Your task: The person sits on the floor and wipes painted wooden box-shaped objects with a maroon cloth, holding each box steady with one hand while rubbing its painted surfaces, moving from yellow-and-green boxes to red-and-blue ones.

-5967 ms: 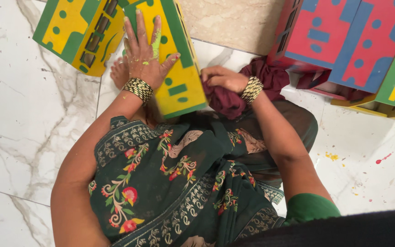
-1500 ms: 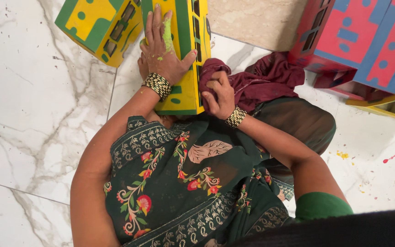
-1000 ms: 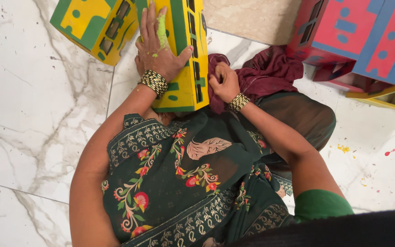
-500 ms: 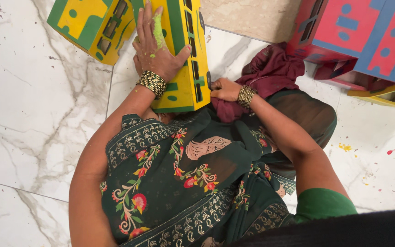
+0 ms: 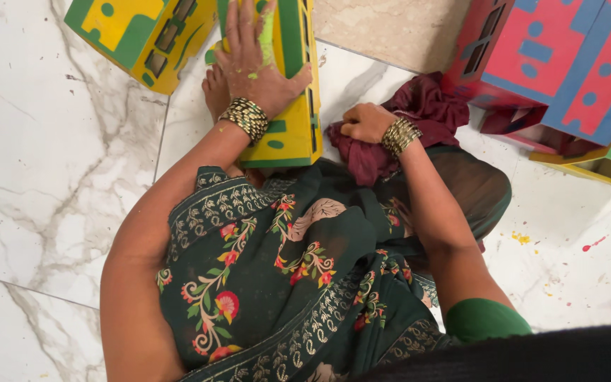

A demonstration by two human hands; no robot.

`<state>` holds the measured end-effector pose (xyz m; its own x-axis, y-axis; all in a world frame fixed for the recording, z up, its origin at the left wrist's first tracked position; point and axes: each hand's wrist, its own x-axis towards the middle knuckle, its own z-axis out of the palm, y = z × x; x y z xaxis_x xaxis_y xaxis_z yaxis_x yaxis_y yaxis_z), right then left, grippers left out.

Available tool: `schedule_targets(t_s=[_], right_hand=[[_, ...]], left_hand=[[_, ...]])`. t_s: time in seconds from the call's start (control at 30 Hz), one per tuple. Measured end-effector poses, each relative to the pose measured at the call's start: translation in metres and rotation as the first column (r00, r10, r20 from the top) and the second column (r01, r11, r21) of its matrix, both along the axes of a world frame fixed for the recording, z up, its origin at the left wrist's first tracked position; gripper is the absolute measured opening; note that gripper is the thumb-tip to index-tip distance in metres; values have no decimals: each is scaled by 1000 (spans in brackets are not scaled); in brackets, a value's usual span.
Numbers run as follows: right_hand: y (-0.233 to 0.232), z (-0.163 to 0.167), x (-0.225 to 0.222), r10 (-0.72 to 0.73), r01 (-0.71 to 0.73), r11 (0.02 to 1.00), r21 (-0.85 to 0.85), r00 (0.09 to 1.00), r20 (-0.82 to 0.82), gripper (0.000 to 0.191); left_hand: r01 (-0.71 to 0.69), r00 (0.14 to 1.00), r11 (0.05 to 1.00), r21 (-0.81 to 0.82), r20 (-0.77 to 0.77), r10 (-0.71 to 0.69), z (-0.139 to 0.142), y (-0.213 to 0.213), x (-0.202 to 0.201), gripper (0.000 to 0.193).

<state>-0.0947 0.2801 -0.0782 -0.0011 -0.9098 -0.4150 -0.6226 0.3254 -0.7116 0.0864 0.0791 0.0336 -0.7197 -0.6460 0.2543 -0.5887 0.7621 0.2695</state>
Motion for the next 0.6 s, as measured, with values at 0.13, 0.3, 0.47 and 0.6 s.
schedule_targets(t_s=[0.13,0.3,0.47,0.6], right_hand=[[4,-4,19,73,-54,988,143,989,-128,41],[-8,-23,52,205,-173,968,182,964,-173,42],[-11,-27,47,113,-106,987,123,993,-47,41],[-7,-23,44,54,-53,992,115,999,-5,40]], left_hand=[[15,999,998,63,39,-17,-4,5,-17,108],[-9,998,998,58,57,5,-12,-17,-34,109],[20,998,998,52,59,-23,-28,-54,-53,94],[-1,993,999,48,115,-5,-18,-77,-79,79]])
